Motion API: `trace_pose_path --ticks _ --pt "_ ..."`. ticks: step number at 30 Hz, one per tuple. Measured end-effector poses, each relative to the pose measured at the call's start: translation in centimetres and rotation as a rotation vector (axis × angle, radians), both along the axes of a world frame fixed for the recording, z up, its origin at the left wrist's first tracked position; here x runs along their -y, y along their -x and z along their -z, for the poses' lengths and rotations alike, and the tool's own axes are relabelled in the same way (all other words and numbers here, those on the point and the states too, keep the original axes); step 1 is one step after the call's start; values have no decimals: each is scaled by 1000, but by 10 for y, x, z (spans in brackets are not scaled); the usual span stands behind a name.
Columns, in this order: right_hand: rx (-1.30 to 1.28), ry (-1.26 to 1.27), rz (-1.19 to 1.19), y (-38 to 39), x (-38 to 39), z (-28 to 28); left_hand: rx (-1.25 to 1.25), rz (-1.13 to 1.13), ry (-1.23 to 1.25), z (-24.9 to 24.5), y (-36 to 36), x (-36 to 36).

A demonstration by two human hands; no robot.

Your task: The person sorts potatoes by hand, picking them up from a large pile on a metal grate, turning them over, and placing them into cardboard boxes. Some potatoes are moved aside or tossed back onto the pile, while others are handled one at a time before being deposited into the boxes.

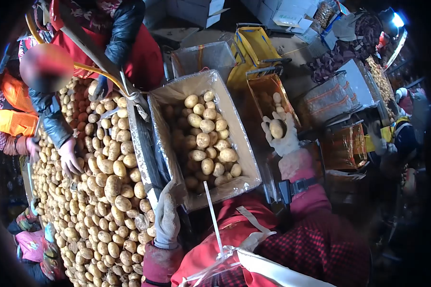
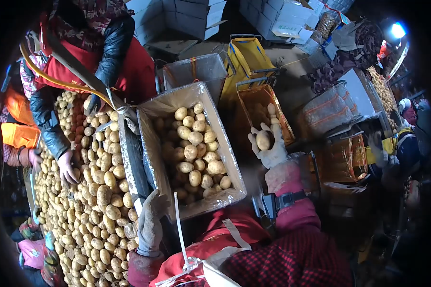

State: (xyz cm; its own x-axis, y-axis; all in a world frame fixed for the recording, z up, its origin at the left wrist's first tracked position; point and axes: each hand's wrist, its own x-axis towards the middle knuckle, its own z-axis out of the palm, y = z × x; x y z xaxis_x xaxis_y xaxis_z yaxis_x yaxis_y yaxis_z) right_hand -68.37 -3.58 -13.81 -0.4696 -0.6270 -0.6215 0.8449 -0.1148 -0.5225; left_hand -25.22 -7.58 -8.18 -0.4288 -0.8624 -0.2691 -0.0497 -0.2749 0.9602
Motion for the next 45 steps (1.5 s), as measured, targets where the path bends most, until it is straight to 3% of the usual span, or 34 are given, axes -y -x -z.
trace_pose_path --ticks 6,8,10,12,14,15,18,20,21,22,23,24,25,26,28,31,32,34,35,36,37,38,40,42,44,45 --pt "-346 97 -492 -21 32 -25 -62 -75 -74 -2 -9 -6" --pt "-342 163 -537 -39 53 -36 -60 -72 -83 -4 -10 -10" --pt "-360 36 -512 -67 75 -51 6 -12 -19 3 -18 -14" --pt "-769 108 -649 -81 99 -39 -20 -21 -102 -6 -17 -17" --pt "-536 24 -642 -88 111 -40 -38 -45 -136 -17 -15 -17" --pt "-549 -56 -690 -100 118 -54 -7 -29 -148 -18 -18 -18" --pt "-608 44 -704 -93 132 -10 -43 -54 -110 -22 -16 -23" --pt "-480 173 -724 -96 141 9 -64 53 -104 -10 -24 -25" --pt "-436 74 -727 -104 148 14 60 74 -133 -29 -25 -24" --pt "-498 -23 -775 -120 155 21 34 95 -34 -34 -28 -23" --pt "-1095 -7 -1030 -76 162 143 8 71 -51 -32 -30 -27" --pt "-1301 -174 -1122 -106 160 117 -31 60 -62 -30 -30 -29" --pt "-1339 -158 -1198 -131 150 61 -251 22 -219 -32 -31 -33" --pt "-1373 -153 -1273 -150 141 18 -256 5 -215 -36 -34 -35" --pt "-1269 -83 -1186 -157 144 16 63 -33 -18 -47 -46 -40" --pt "-1060 217 -1035 -203 159 -11 83 -106 -67 -53 -61 -45" --pt "-956 279 -1062 -228 162 -24 74 -147 -95 -52 -64 -48" --pt "-1024 414 -1212 -283 164 -58 93 -175 -111 -53 -67 -50" --pt "-1489 630 -1199 -308 169 -79 122 -191 -65 -53 -67 -53" --pt "-1717 877 -1121 -330 177 -73 151 -208 -19 -53 -67 -54" --pt "-1810 904 -1288 -349 181 -82 127 -217 -50 -54 -68 -55" --pt "-2092 943 -1193 -363 184 -65 135 -224 -50 -55 -71 -56" --pt "-2173 816 -1546 -383 206 -78 138 -265 -13 -54 -76 -56" --pt "-2176 855 -1433 -384 220 -64 204 -287 55 -58 -84 -53" --pt "-1870 780 -1455 -376 226 -67 215 -426 -88 -67 -91 -46" --pt "-1852 768 -1300 -363 215 -73 342 -434 79 -56 -101 -44"
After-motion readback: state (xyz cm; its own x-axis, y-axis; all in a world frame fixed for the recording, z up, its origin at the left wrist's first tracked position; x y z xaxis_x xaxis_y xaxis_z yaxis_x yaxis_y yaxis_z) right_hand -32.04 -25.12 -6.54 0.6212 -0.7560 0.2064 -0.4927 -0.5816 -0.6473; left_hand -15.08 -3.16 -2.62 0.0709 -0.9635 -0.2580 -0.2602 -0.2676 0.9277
